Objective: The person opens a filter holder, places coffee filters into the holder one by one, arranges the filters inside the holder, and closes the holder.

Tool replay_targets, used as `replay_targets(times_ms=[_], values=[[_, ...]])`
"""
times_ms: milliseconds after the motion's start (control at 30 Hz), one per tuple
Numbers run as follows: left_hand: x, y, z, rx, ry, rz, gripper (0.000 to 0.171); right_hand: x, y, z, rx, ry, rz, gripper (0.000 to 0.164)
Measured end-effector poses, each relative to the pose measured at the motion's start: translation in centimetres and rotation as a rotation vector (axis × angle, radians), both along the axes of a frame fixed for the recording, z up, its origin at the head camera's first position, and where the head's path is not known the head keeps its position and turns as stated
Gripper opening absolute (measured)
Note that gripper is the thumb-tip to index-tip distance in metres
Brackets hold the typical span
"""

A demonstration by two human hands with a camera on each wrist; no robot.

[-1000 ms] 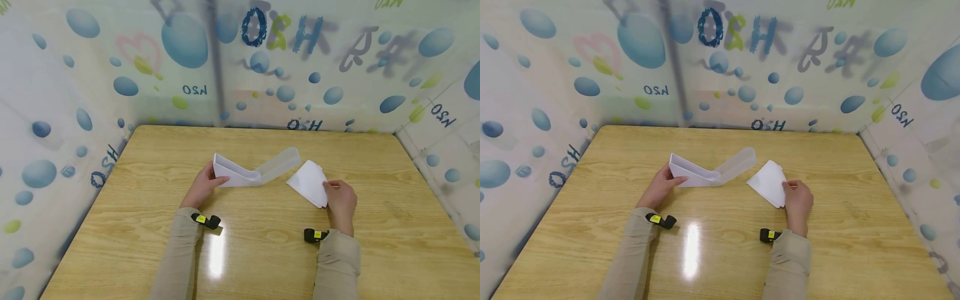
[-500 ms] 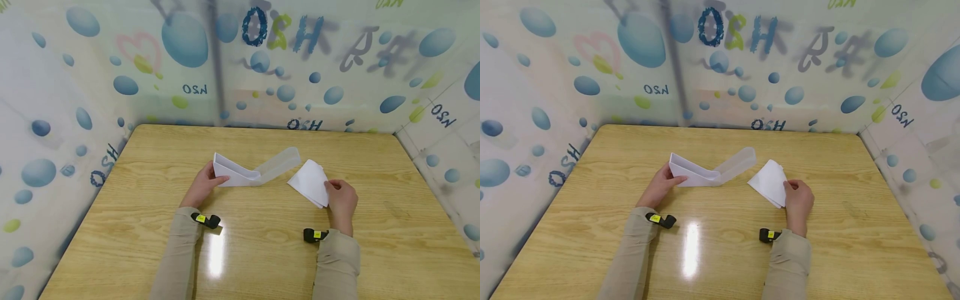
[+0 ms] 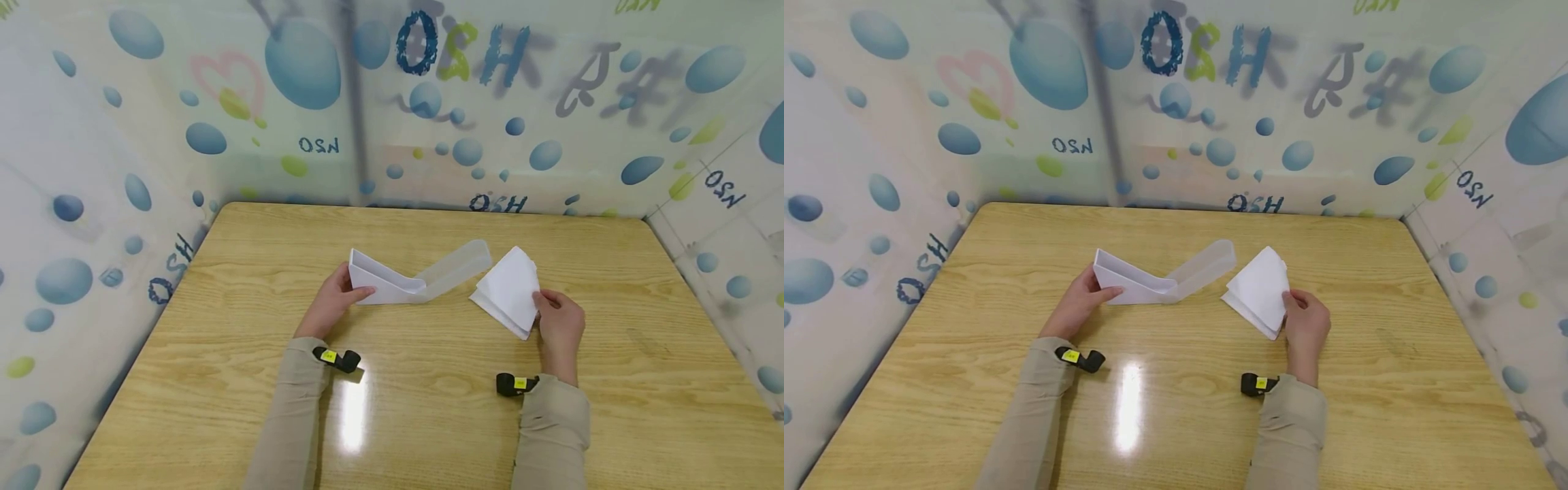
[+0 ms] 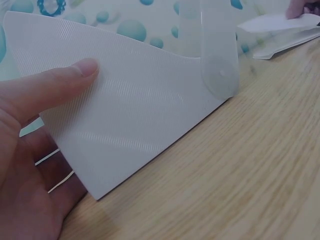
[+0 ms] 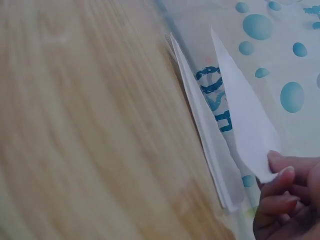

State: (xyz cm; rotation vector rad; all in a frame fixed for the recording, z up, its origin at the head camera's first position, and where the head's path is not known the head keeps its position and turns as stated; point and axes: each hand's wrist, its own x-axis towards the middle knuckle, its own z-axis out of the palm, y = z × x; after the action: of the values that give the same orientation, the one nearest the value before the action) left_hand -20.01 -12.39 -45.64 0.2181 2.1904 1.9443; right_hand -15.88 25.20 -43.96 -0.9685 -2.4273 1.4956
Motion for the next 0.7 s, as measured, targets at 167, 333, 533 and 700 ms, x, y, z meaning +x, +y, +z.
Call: replay_targets(times_ms=[167,333,533,700], values=[[0.0,0.0,-0.3,0.006,0.022,0.002,0.049,-0.3,-0.1,0.2,-0.211,0.114,-0.100,0.034],[-0.1,-0.1,-0.3,0.006,0.039,0.004,0.049,-0.5,-0.6,0.5,-0.373,0.249,-0.160,0.027],[0.0,0.0,0.1,-0.005,0.021,-0.004,0.047,-0.4,-1.1,0.8,-0.407,0.312,-0.197,0.032],[0.0,-0.1,0.0,-0.002,0.024,-0.002,0.047,-0.4,-1.6,1.3,-0.437,0.454,-0.218,0.033]])
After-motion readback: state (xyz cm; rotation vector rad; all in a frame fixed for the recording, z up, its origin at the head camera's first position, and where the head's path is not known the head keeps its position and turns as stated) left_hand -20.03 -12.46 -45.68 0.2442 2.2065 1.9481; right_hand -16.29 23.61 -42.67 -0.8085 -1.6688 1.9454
